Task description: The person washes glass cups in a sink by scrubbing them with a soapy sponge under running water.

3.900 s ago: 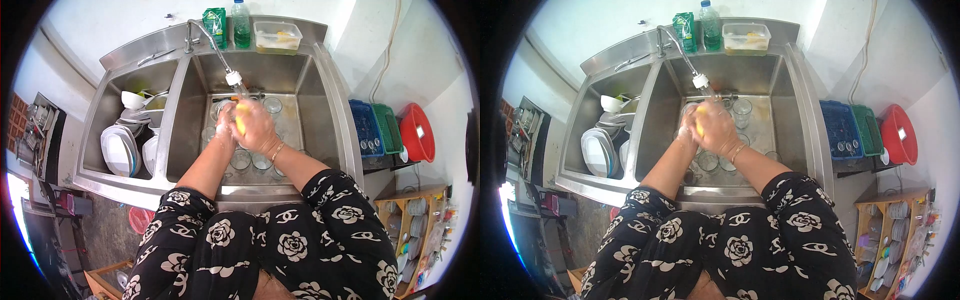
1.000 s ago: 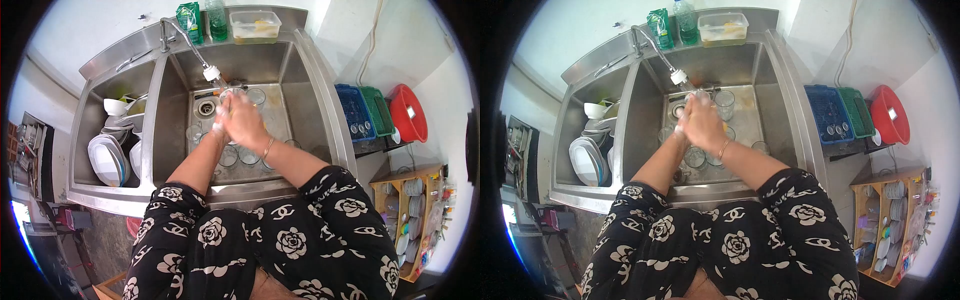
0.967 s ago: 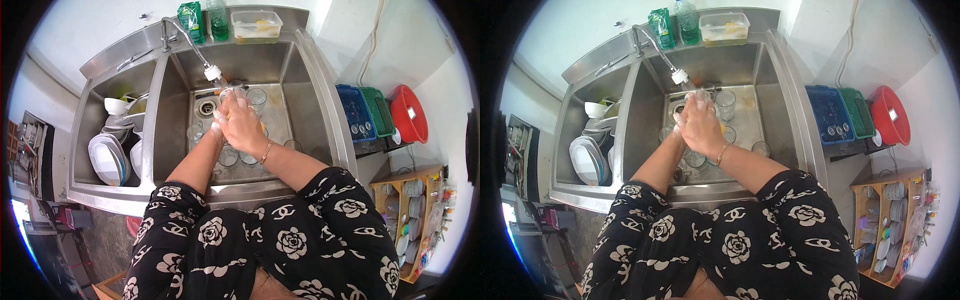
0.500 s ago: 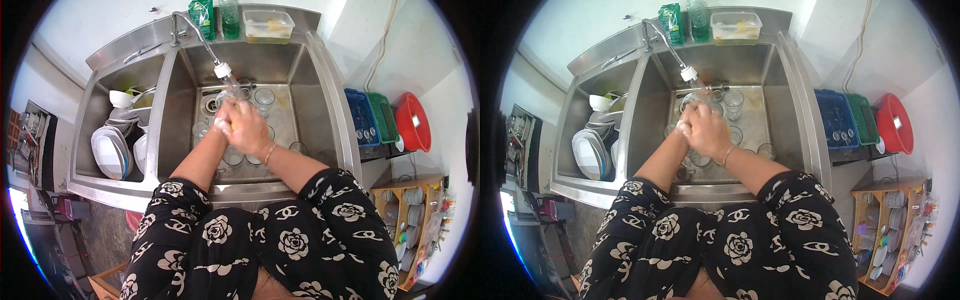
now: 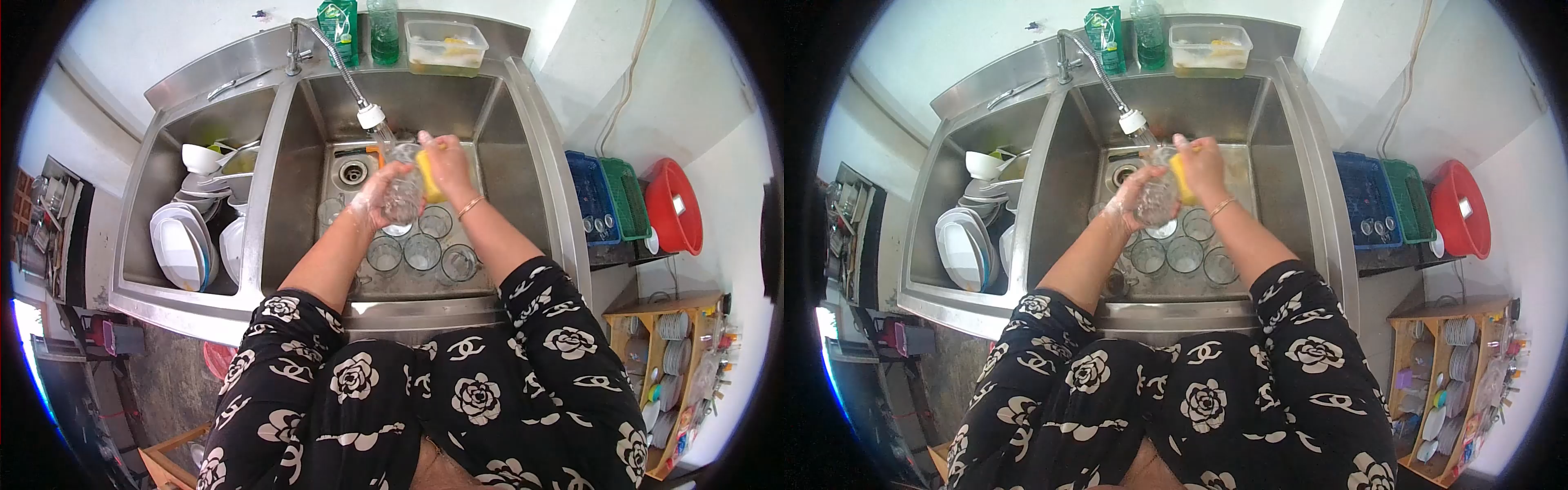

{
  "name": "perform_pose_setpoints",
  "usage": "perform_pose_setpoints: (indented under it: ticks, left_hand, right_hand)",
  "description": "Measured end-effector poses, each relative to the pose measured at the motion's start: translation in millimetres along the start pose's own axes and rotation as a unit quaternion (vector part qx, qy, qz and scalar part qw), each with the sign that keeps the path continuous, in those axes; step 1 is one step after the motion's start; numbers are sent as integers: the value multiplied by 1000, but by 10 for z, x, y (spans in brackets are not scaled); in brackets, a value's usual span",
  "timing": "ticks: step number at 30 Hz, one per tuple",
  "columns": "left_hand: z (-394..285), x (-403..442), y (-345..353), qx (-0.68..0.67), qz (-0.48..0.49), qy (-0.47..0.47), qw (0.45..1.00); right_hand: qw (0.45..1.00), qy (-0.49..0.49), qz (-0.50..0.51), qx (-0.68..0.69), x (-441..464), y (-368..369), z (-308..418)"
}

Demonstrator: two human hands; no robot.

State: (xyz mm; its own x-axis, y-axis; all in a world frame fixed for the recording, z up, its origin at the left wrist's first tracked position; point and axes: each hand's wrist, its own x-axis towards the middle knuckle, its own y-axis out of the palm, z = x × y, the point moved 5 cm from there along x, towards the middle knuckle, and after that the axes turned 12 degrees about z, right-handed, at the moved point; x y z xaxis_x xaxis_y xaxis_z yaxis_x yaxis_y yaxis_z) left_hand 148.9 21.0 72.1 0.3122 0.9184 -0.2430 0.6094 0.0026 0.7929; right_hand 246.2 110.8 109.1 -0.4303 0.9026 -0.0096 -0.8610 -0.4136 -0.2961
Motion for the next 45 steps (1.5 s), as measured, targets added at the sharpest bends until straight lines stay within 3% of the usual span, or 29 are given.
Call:
perform_pose_setpoints:
  ticks: [2,5,6,9,10,12,14,15,17,19,21,23,25,26,28,30,33,36,39,45]
  left_hand:
    - [19,-50,104,0,31,-59,998]
    - [40,-132,96,34,139,-108,984]
    - [33,-142,79,74,143,-115,980]
    - [-109,-228,146,-17,85,-75,993]
    - [-212,-281,154,-51,85,-30,995]
    - [-260,-144,-159,54,-10,102,993]
    - [-253,-106,-272,116,-122,182,969]
    - [-233,-24,-413,25,-107,183,977]
    - [-253,157,-795,-156,-73,185,968]
    - [-294,20,-717,-43,-110,149,982]
    - [-235,49,-805,25,-154,149,976]
    - [-162,32,-642,21,-125,108,986]
    - [-102,-37,-417,-5,-96,64,993]
    - [-74,-27,-444,28,-129,16,991]
    - [-49,-12,-281,47,-122,-27,991]
    - [-10,50,-265,75,-87,-65,991]
    - [-122,-33,-263,126,-98,-40,986]
    - [-199,-95,-464,134,-183,-16,974]
    - [-231,-133,-544,137,-205,-7,969]
    - [-298,-225,-521,170,-190,-6,967]
  right_hand:
    - [989,48,101,99,94,-180,-173]
    - [935,73,348,-12,-41,-248,-110]
    - [934,71,348,29,-71,-267,-94]
    - [933,108,265,219,-38,-225,-214]
    - [943,124,215,224,-15,-246,-245]
    - [952,160,111,237,-42,-213,-317]
    - [941,112,139,289,-194,86,-105]
    - [934,88,152,312,-301,248,-5]
    - [953,-96,241,156,-593,585,226]
    - [940,-231,225,-111,-828,716,255]
    - [885,-274,231,-296,-906,760,239]
    - [843,-240,272,-398,-880,568,330]
    - [877,-195,232,-373,-669,341,342]
    - [893,-177,220,-350,-598,149,503]
    - [901,-189,221,-323,-419,-182,605]
    - [868,-260,219,-362,-409,-507,839]
    - [857,-143,242,-433,-343,-842,886]
    - [788,-83,233,-564,-147,-891,436]
    - [773,-50,217,-594,115,-746,-400]
    - [811,49,221,-539,185,-376,-1118]
